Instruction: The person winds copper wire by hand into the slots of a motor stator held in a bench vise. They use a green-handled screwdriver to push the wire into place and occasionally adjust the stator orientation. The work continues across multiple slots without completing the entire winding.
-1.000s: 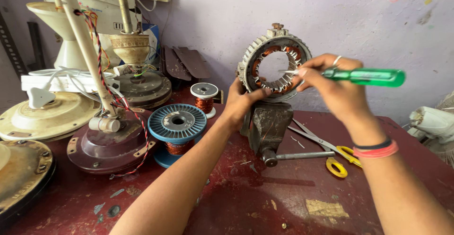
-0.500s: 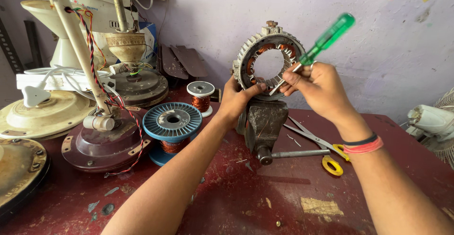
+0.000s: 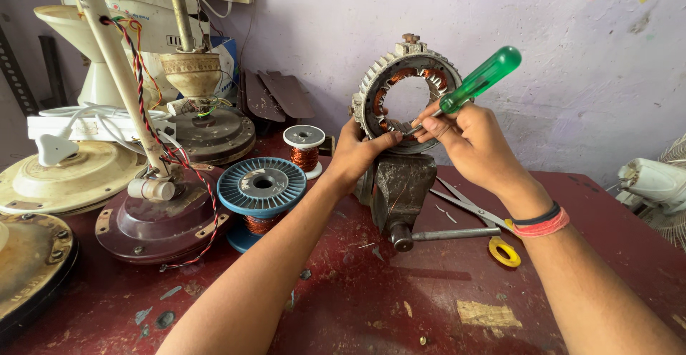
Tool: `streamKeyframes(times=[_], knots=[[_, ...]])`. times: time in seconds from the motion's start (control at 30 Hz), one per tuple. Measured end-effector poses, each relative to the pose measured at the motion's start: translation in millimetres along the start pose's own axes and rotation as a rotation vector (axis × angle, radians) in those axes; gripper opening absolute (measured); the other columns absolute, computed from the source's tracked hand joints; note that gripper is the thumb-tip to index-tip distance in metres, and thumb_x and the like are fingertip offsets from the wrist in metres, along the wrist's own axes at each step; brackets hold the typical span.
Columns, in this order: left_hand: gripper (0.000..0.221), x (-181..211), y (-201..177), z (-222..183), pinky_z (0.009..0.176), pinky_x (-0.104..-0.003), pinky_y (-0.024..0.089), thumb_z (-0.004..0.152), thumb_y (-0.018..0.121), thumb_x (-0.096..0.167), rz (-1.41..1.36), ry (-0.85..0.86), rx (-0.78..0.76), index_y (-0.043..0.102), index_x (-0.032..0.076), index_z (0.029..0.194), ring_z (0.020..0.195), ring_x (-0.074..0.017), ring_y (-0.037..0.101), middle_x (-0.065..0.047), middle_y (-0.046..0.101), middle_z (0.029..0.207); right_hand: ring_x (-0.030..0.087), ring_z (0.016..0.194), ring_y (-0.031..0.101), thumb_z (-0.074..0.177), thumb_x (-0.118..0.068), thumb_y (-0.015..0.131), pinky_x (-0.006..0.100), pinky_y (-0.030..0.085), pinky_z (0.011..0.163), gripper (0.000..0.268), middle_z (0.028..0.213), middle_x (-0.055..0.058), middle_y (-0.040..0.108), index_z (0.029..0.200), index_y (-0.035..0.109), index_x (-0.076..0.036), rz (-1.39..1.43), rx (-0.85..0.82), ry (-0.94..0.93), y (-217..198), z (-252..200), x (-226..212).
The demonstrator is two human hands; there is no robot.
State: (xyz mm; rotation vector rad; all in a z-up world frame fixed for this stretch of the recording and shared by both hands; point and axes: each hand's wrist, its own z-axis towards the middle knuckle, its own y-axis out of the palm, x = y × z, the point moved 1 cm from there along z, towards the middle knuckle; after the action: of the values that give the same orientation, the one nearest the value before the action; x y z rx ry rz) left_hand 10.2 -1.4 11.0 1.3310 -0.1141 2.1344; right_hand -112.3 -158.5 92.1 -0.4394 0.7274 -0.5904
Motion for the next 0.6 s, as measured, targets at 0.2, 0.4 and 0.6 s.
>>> streamKeyframes(times=[0.2, 0.4, 0.6], knots=[[0.057, -1.3, 0.7, 0.7, 0.090, -0.035, 0.059, 0.079, 0.082, 0.014, -0.028, 0.030, -0.011, 0.056, -0.002, 0.128, 0.101, -0.0219, 0.070, -0.015, 0.070, 0.111, 0.014, 0.087, 0.073, 0.103, -0.005, 0.056, 0.030, 0.059, 0.079, 0.016, 0.091, 0.008, 0.074, 0.103, 0.070, 0.002, -0.068, -0.055, -0.013, 3.1, -0.2, -3.3], [0.059, -1.6, 0.8, 0.8, 0.089, -0.035, 0.059, 0.078, 0.082, 0.013, -0.022, 0.024, -0.002, 0.056, -0.003, 0.129, 0.101, -0.0216, 0.070, -0.014, 0.070, 0.110, 0.014, 0.082, 0.068, 0.102, -0.008, 0.059, 0.030, 0.056, 0.075, 0.016, 0.087, 0.008, 0.071, 0.101, 0.072, 0.002, -0.096, -0.083, -0.018, -0.4, -2.6, -1.6], [0.058, -3.1, -0.7, 1.9, 0.088, -0.034, 0.059, 0.078, 0.082, 0.013, -0.022, 0.018, -0.007, 0.056, -0.001, 0.128, 0.099, -0.0205, 0.070, -0.013, 0.071, 0.109, 0.012, 0.087, 0.070, 0.102, -0.008, 0.059, 0.028, 0.058, 0.079, 0.015, 0.091, 0.005, 0.073, 0.103, 0.072, 0.001, 0.000, -0.062, -0.070, -0.7, -3.4, 5.3]])
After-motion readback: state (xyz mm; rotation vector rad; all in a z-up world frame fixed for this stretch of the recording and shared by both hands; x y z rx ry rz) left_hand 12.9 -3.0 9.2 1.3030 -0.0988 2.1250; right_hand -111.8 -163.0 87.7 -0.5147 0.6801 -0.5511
